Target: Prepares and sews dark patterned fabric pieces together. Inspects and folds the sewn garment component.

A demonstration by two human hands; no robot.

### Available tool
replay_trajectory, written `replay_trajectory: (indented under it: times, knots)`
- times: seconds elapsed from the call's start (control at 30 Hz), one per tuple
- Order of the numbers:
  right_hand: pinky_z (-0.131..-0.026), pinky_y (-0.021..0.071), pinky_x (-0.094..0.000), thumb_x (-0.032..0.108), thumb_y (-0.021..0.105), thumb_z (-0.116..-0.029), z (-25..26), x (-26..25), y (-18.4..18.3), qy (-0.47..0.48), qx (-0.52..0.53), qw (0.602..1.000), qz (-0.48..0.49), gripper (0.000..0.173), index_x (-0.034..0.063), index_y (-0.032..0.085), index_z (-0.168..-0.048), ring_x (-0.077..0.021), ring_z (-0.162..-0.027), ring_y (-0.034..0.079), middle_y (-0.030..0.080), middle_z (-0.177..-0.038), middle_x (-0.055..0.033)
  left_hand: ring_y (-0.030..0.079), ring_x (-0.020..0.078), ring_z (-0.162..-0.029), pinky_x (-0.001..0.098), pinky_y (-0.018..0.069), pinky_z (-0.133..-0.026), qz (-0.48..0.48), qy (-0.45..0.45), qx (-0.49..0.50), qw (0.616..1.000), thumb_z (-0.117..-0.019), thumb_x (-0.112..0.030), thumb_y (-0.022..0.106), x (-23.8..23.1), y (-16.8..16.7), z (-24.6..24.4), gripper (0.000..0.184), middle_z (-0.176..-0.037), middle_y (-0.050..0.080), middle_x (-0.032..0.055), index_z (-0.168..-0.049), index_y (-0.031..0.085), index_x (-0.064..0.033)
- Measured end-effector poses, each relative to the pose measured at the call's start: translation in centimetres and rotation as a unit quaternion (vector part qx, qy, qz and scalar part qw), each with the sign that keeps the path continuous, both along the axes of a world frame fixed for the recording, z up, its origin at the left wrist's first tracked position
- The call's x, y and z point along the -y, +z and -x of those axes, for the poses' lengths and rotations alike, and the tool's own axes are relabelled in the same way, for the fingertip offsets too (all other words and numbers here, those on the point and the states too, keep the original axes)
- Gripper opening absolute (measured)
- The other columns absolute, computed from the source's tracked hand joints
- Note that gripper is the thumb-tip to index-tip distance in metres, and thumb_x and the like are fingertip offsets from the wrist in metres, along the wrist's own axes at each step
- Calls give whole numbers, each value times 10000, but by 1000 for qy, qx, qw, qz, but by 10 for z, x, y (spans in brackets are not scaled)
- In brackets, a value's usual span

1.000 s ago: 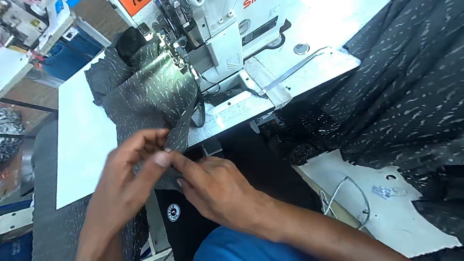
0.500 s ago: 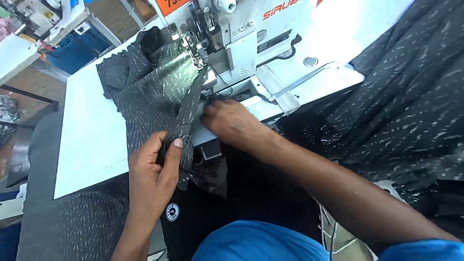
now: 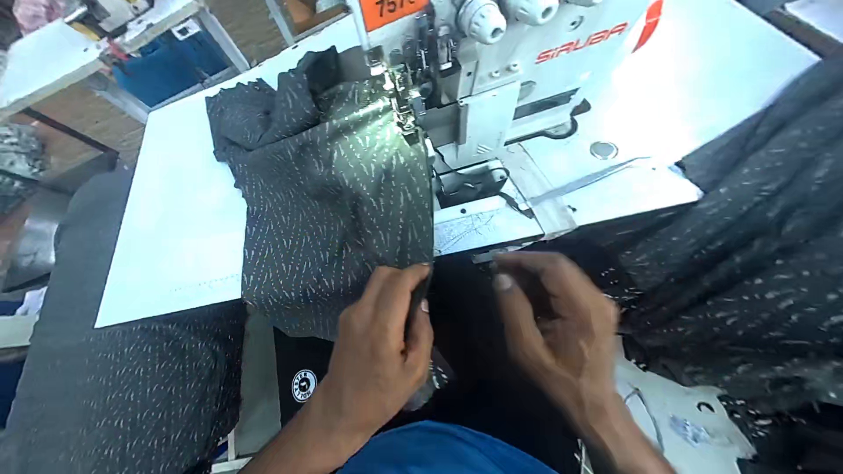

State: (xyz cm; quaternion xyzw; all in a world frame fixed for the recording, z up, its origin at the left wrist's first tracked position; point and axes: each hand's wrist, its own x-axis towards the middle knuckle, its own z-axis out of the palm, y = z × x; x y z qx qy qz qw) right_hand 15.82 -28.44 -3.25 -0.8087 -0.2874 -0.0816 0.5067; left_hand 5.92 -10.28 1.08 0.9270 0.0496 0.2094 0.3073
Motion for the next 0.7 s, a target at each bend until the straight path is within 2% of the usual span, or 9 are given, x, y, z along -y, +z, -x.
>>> replay_trajectory:
  times: [0.07, 0.17, 0.23, 0.3, 0.37, 0.47, 0.57, 0.63, 0.7]
  knots:
    - [-738, 642, -333, 498, 417, -1080, 7, -10, -13, 122, -173, 972, -98, 490, 103, 667, -1228, -108, -867, 724, 739, -1010, 14, 618, 63, -723, 237, 567, -591, -1, -4, -5, 1000, -954, -127, 613, 7, -7, -3, 328, -1004, 661, 33, -1270, 674, -63]
    - [-732, 619, -318, 667, 332, -1039, -7, -36, -16, 211, -326, 905, -173, 648, 134, 701, -1052, -114, -803, 696, 702, -874, -5, 609, 63, -696, 242, 563, -577, -18, -11, -23, 1000, -960, -149, 605, 13, -11, -7, 338, -990, 657, 19, -1285, 669, -81]
    - [-656, 579, -275, 699, 409, -1003, -16, -44, -14, 235, -390, 865, -213, 609, 162, 690, -944, -89, -708, 649, 654, -776, 2, 567, 61, -651, 242, 533, -560, 9, -31, -64, 997, -970, -197, 619, 13, -12, -4, 348, -958, 645, 6, -1300, 665, -99]
    - [-580, 495, -245, 627, 536, -992, -18, -44, -15, 248, -412, 848, -223, 497, 166, 666, -859, -75, -630, 568, 589, -712, 6, 591, 44, -665, 237, 539, -573, 65, -61, -132, 987, -990, -331, 641, 3, -4, 5, 358, -1006, 685, -16, -1295, 676, -146]
    - [-608, 568, -291, 384, 644, -1006, -19, -42, -15, 245, -425, 844, -215, 316, 82, 722, -954, -140, -670, 653, 686, -787, -76, 625, 35, -703, 246, 563, -588, 84, -59, -138, 985, -990, -398, 653, -16, 7, 6, 318, -1035, 692, -43, -1207, 731, -179]
    - [-646, 605, -314, 168, 646, -1009, -15, -42, -14, 229, -430, 849, -204, 155, 42, 731, -1036, -166, -715, 697, 727, -855, -110, 658, 88, -854, 287, 590, -725, 4, -31, -42, 999, -1032, -265, 591, -57, 34, -18, 278, -1138, 674, 24, -1219, 720, -104]
    - [-649, 605, -324, 149, 664, -998, -10, -43, -20, 229, -460, 828, -223, 147, 20, 731, -986, -171, -703, 691, 719, -840, -135, 643, 155, -1083, 339, 555, -932, -75, -10, 58, 995, -1051, -182, 516, -91, 49, -61, 291, -1239, 656, 96, -1226, 703, -44]
    - [-661, 604, -317, 169, 676, -992, -4, -41, -25, 223, -482, 818, -222, 162, 28, 750, -963, -161, -706, 692, 724, -834, -131, 587, 215, -1237, 409, 480, -1060, -113, -7, 44, 993, -1062, -209, 475, -103, 51, -83, 328, -1312, 645, 98, -1256, 699, -69]
    - [-676, 609, -313, 198, 668, -998, 0, -35, -25, 227, -483, 816, -222, 191, 37, 761, -955, -155, -717, 699, 727, -831, -125, 556, 244, -1267, 471, 436, -1060, -149, 0, -11, 989, -1070, -269, 429, -106, 50, -97, 373, -1353, 635, 61, -1284, 691, -112]
